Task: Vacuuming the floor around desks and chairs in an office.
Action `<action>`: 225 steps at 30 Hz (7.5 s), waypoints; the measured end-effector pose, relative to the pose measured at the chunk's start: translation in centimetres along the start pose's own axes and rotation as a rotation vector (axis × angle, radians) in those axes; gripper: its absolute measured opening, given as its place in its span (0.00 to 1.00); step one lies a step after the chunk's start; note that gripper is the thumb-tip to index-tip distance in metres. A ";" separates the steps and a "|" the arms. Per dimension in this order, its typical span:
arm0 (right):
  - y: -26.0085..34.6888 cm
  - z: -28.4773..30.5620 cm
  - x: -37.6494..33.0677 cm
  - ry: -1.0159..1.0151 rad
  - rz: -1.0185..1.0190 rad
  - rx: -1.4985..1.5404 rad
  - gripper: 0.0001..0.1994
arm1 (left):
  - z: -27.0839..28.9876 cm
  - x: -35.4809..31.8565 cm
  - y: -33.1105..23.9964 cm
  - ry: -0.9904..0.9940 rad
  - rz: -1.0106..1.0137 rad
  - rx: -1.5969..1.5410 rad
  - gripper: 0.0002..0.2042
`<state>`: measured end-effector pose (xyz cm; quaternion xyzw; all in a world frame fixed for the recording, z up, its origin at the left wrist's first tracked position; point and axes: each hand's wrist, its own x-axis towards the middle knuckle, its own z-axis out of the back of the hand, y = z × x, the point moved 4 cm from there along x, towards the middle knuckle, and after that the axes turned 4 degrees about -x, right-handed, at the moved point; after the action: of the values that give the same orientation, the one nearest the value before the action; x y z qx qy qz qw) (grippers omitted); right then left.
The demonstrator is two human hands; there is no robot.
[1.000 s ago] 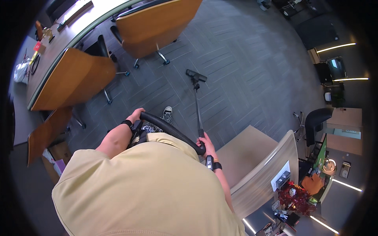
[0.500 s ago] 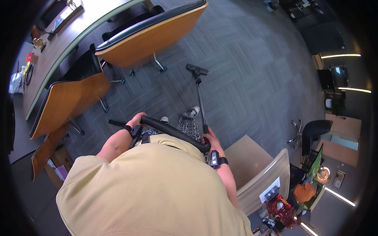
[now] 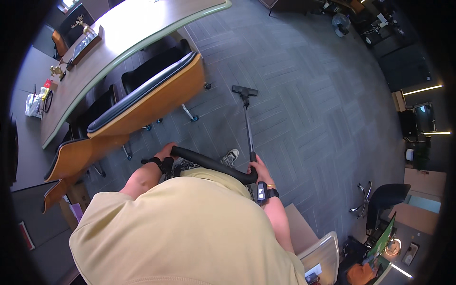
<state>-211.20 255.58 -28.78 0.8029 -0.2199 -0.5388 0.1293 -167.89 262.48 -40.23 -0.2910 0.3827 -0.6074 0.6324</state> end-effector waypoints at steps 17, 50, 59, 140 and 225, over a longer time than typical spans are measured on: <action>20.5 4.9 10.0 -0.006 -0.039 0.114 0.33 | -6.5 22.0 -4.9 0.196 0.961 -0.857 0.12; 70.1 2.6 41.1 0.019 -0.215 -0.122 0.36 | -5.8 62.1 -13.0 -0.712 1.207 -1.155 0.09; 76.1 7.4 44.0 0.066 -0.319 0.042 0.38 | -7.2 75.0 -15.3 -0.439 1.190 -1.143 0.13; 143.9 -65.8 126.2 0.208 -0.575 -0.823 0.35 | 41.3 155.8 16.7 -0.578 1.122 -1.279 0.14; 134.6 -188.6 189.4 0.784 -0.751 -1.704 0.03 | 127.8 185.4 67.0 -1.550 1.094 -1.416 0.12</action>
<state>-5.00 39.72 -49.23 0.5808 0.5631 -0.2203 0.5450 -30.05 72.60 -51.54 -0.6647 0.2220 0.4298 0.5694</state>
